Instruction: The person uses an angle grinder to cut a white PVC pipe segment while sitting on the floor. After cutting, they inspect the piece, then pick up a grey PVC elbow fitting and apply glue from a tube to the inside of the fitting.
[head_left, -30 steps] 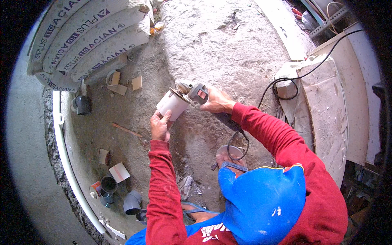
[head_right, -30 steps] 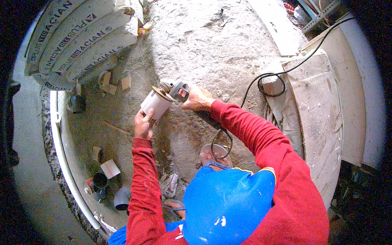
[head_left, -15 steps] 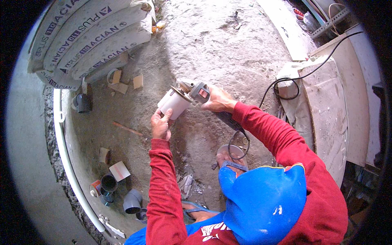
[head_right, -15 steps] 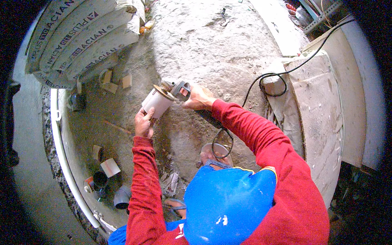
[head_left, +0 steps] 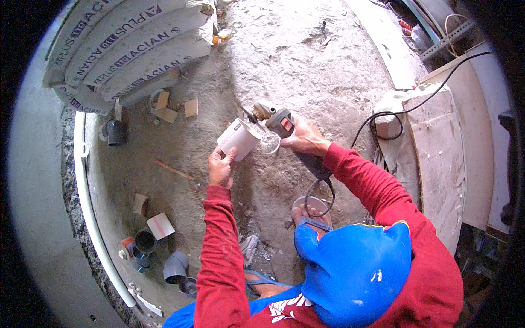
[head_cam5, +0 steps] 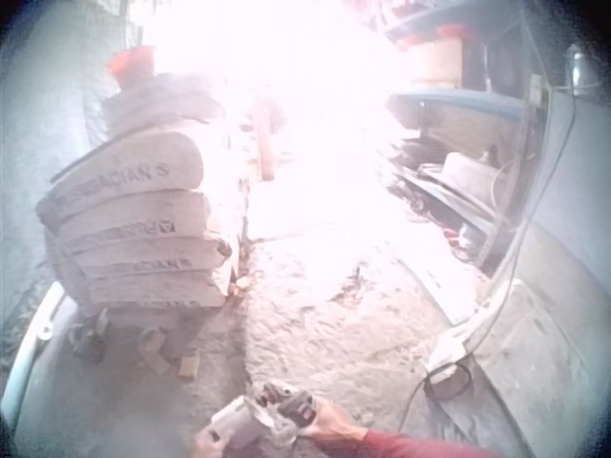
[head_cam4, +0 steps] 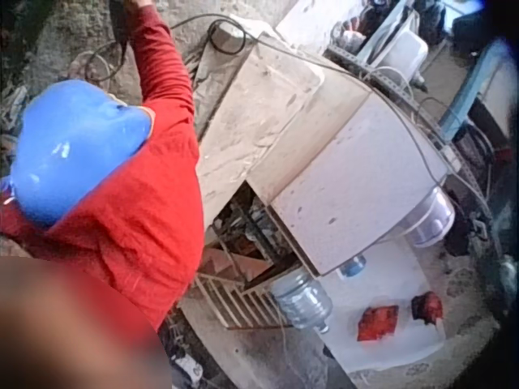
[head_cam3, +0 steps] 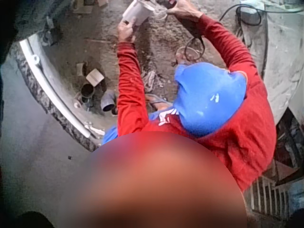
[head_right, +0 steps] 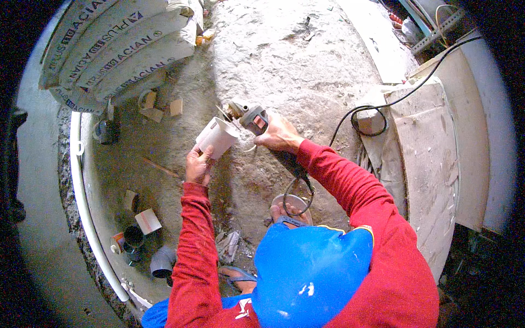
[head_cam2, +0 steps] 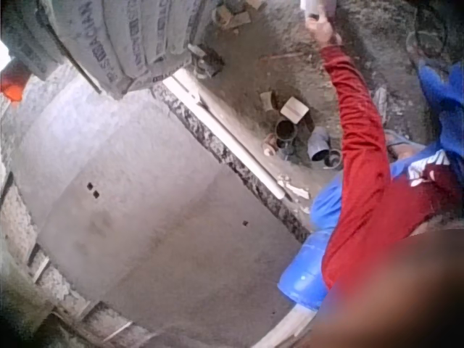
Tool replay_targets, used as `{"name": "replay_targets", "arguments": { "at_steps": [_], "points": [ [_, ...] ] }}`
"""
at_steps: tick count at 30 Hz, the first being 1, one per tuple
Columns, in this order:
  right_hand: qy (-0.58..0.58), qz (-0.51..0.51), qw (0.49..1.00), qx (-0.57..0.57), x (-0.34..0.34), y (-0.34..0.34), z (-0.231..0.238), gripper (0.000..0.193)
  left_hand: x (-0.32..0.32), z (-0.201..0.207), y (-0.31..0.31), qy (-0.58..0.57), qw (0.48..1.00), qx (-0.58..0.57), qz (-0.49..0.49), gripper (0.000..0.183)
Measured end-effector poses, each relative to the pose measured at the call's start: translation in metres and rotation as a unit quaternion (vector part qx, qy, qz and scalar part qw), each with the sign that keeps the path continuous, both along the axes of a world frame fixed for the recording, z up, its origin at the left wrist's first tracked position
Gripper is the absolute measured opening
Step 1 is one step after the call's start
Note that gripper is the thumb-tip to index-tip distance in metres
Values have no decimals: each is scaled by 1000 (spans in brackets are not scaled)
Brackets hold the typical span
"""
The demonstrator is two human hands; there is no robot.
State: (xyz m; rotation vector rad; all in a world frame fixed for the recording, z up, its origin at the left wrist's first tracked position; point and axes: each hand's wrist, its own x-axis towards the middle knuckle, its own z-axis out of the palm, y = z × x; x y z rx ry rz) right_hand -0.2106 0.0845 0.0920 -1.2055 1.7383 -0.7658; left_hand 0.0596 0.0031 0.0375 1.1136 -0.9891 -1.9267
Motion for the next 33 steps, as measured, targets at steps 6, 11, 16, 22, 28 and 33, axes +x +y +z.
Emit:
{"name": "replay_targets", "arguments": {
  "at_steps": [6,11,16,22,28,33],
  "points": [
    [41,-34,998,-20,-3,-5,3,56,6,-10,7,29,1000,-5,-11,37],
    [41,3,999,14,2,2,4,57,4,-15,13,40,999,-22,-6,40],
    [45,-4,998,43,6,9,1,56,1,-13,17,2,1000,-23,20,38],
    [48,12,998,50,6,8,0,56,-4,-13,23,6,999,-36,40,37],
    [65,19,994,88,8,8,5,56,-7,-12,28,-2,998,-45,45,36],
    [62,18,994,88,11,7,3,55,-10,-10,30,-8,997,-53,57,33]
  ]
}}
